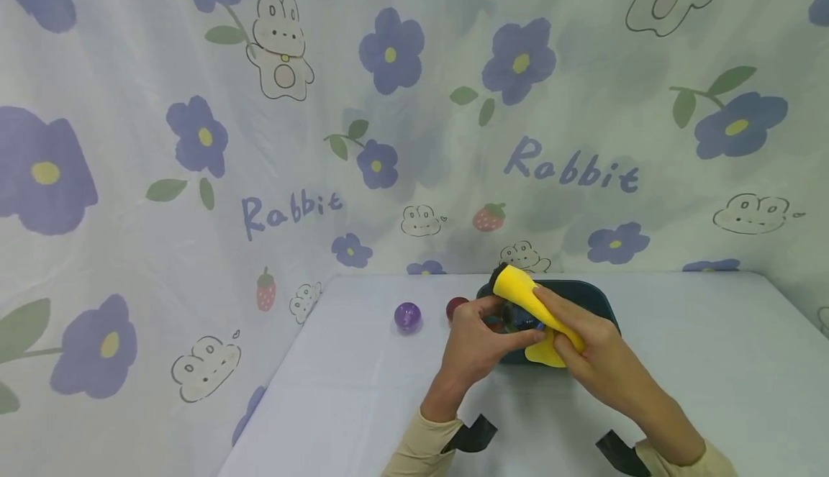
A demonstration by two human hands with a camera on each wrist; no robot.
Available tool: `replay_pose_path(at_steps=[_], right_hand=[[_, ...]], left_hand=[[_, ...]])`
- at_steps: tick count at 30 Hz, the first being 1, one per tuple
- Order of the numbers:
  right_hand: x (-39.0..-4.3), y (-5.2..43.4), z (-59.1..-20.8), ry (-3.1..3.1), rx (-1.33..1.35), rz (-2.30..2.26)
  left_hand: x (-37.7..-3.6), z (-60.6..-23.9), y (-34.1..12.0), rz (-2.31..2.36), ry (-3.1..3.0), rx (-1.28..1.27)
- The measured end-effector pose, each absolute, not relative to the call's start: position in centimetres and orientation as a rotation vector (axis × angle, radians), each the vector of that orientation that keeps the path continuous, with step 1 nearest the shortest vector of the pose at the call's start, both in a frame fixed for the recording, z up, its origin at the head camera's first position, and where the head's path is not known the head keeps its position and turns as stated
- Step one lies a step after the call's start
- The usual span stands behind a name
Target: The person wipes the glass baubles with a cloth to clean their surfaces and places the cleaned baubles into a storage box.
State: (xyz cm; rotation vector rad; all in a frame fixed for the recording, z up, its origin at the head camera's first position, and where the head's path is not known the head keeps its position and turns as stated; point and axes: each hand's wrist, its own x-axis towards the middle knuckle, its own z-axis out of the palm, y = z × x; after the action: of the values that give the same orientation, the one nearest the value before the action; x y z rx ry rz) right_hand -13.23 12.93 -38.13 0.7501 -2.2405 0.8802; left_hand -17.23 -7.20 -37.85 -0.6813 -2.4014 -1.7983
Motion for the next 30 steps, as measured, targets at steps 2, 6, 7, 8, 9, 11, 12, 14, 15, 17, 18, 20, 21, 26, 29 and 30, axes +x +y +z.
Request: replay_pose_path(at_steps=[2,6,7,8,9,11,12,14,15,17,18,20,21,26,29,30], right_hand=[[-13.47,13.11,-38.13,-2.234,0.762,0.891],[-13.79,13.48,-38.18,-2.242,0.768,0.968],[-13.83,13.55,-38.20,-2.249,0.767,0.998],[-13.86,13.60,-38.22,-2.259,0.761,1.028],[-13.86,13.65,-38.27,-2.270,0.756,1.065],[-13.82,13.69,-38.32,-2.293,0.741,1.129],[-13.81,13.69,-38.34,-2.303,0.735,1.160],[-13.76,13.66,-38.39,-2.320,0.721,1.217],[-13.73,13.63,-38.41,-2.325,0.716,1.240],[-13.66,13.54,-38.43,-2.338,0.698,1.277],[-13.62,13.49,-38.42,-2.348,0.687,1.294],[-13.51,13.37,-38.38,-2.374,0.655,1.324],[-13.45,13.30,-38.34,-2.389,0.637,1.340],[-13.12,12.95,-38.11,-2.453,0.561,1.396],[-12.96,12.85,-38.05,-2.469,0.548,1.406],[-12.91,12.84,-38.04,-2.472,0.548,1.406]], left_hand=[[-17.17,-37.89,-7.08,-1.797,-2.396,-0.697],[-17.11,-37.91,-6.85,-1.803,-2.355,-0.741],[-17.11,-37.91,-6.82,-1.807,-2.342,-0.751],[-17.10,-37.90,-6.79,-1.813,-2.330,-0.760],[-17.09,-37.90,-6.77,-1.819,-2.322,-0.767],[-17.04,-37.89,-6.76,-1.832,-2.309,-0.775],[-17.02,-37.87,-6.76,-1.834,-2.303,-0.778],[-16.99,-37.88,-6.78,-1.831,-2.291,-0.777],[-16.99,-37.87,-6.79,-1.831,-2.283,-0.775],[-17.04,-37.87,-6.83,-1.813,-2.268,-0.767],[-17.07,-37.87,-6.85,-1.806,-2.257,-0.764],[-17.15,-37.84,-6.88,-1.789,-2.238,-0.761],[-17.20,-37.82,-6.88,-1.787,-2.224,-0.766],[-17.23,-37.80,-6.81,-1.808,-2.170,-0.753],[-17.33,-37.96,-6.74,-1.828,-2.148,-0.726],[-17.40,-38.02,-6.70,-1.831,-2.145,-0.717]])
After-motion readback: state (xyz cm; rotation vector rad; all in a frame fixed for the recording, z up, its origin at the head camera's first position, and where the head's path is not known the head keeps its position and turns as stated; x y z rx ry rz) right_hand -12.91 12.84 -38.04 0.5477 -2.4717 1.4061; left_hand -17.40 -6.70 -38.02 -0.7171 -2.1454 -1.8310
